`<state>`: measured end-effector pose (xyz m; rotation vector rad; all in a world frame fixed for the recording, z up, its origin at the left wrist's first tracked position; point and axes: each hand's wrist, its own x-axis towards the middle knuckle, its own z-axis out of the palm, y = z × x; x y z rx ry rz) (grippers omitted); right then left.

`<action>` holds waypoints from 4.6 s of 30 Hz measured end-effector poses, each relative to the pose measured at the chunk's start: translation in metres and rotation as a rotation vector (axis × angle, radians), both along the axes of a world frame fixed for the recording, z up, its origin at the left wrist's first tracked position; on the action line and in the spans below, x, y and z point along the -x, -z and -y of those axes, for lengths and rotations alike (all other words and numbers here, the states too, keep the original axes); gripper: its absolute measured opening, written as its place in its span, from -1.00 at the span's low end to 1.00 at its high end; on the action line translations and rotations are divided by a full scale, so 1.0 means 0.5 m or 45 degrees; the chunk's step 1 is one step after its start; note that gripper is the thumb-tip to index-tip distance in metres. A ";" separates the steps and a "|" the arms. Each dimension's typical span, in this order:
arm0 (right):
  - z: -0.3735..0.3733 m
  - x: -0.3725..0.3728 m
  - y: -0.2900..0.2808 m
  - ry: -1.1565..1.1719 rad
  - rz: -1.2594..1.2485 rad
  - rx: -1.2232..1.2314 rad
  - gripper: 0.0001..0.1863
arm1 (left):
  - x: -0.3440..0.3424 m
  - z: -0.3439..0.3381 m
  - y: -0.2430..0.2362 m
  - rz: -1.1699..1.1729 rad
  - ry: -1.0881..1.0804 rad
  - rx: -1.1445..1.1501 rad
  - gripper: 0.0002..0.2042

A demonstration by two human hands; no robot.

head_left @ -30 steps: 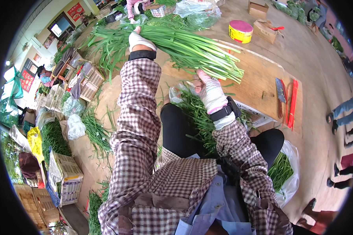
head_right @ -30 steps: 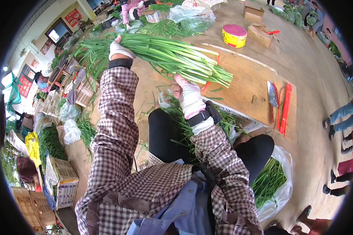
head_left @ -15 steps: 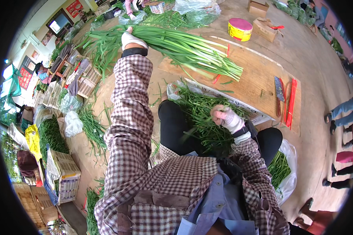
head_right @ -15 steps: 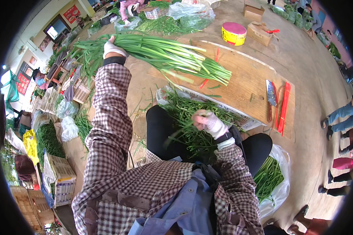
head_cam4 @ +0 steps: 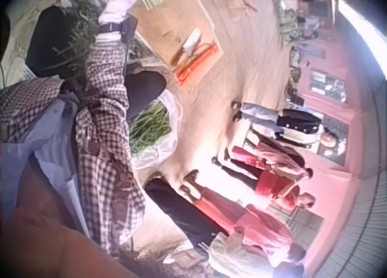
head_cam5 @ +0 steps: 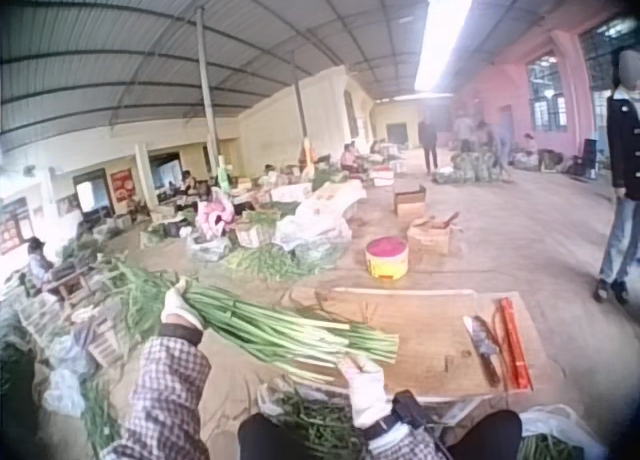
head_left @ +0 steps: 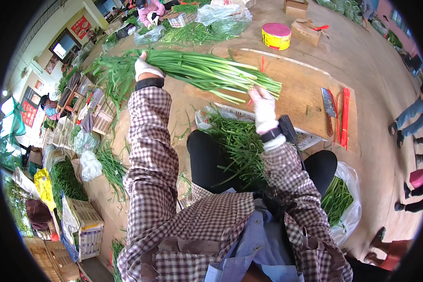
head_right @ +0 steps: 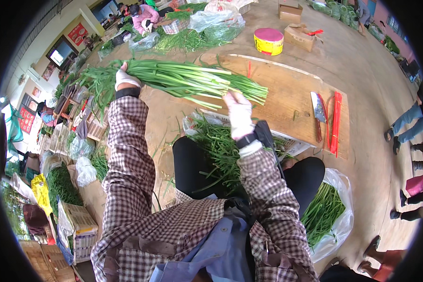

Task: Sorting and bundling green leafy vegetables using red ties.

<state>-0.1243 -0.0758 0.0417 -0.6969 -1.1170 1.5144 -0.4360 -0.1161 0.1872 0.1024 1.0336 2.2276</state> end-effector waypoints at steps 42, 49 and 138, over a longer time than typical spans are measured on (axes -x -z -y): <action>0.148 -0.024 -0.168 0.034 0.962 -1.495 -0.82 | 0.011 0.145 -0.029 -0.523 0.477 -0.850 -0.74; 0.113 0.023 -0.115 0.143 1.230 -1.106 -0.67 | -0.064 0.098 0.009 -0.316 0.332 -0.773 -0.67; 0.185 -0.081 -0.006 -0.222 1.489 -1.613 -0.78 | -0.133 0.130 0.132 0.055 0.600 -1.040 -0.74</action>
